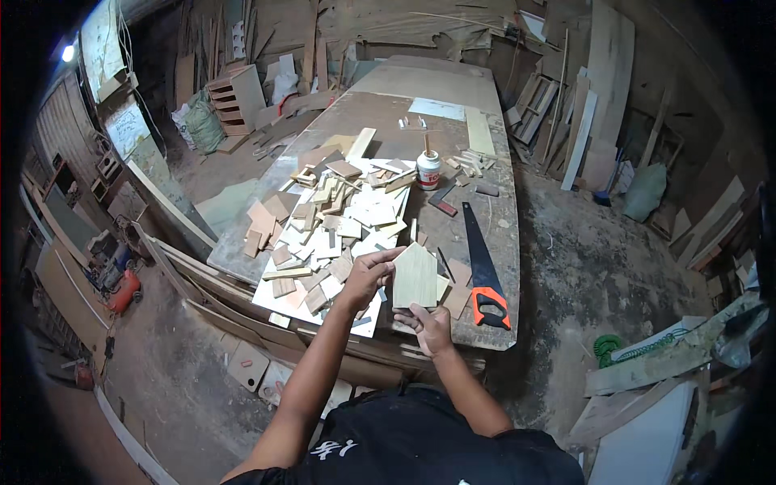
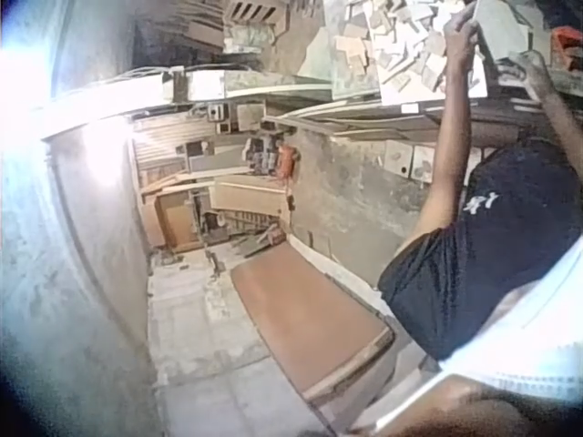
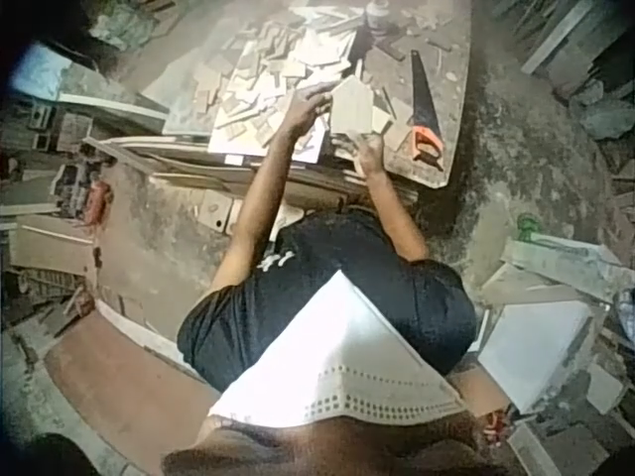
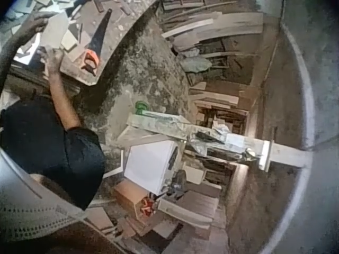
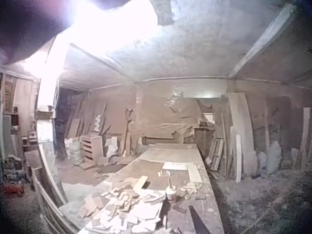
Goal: Sorting through a pile of wood scraps on a workbench in a workshop.
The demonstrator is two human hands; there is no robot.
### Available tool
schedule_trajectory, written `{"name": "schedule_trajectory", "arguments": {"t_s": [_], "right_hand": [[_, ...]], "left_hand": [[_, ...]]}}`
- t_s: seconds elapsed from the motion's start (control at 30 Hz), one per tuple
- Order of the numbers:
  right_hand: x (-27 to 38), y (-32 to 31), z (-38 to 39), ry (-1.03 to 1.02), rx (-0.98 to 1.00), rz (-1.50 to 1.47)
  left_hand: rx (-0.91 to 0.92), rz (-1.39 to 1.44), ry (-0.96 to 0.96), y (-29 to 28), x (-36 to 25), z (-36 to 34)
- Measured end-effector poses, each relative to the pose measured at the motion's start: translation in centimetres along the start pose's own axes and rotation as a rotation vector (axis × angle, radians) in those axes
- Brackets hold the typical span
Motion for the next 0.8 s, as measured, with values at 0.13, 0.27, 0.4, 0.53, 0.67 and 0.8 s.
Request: {"name": "schedule_trajectory", "arguments": {"t_s": [0.13, 0.27, 0.4, 0.53, 0.67, 0.8], "right_hand": [[0.3, 0.0, 0.1, -0.025, 0.007, -0.023], [-0.2, -0.5, 0.0, 0.003, 0.044, -0.061], [-0.6, 1.8, 0.6, 0.241, 0.215, -0.564], [-1.1, 1.4, 0.4, 0.151, 0.239, -0.336], [2.3, -0.3, 0.2, -0.302, -0.046, 0.358], [5.4, -0.4, 2.1, -0.698, -0.329, 0.901]], "left_hand": [[-0.009, 0.006, 0.014, 0.3, 0.0, 0.1], [-0.016, -0.064, 0.011, 0.4, 0.0, 0.3], [-0.019, -0.009, -0.037, 1.1, 0.0, 0.8], [-0.006, 0.012, -0.031, 0.2, 1.2, 0.7], [-0.007, 0.032, 0.008, 0.4, 1.5, 0.4], [-0.010, 0.197, -0.097, -0.7, 3.0, 1.2]]}}
Point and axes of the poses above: each hand's wrist, its own z-axis away from the middle knuckle, its own y-axis out of the palm, x = y × z, the point moved 9 cm from there along -z, towards the middle knuckle, and after that the axes turned 1 degree about -y, right-handed, at the moved point
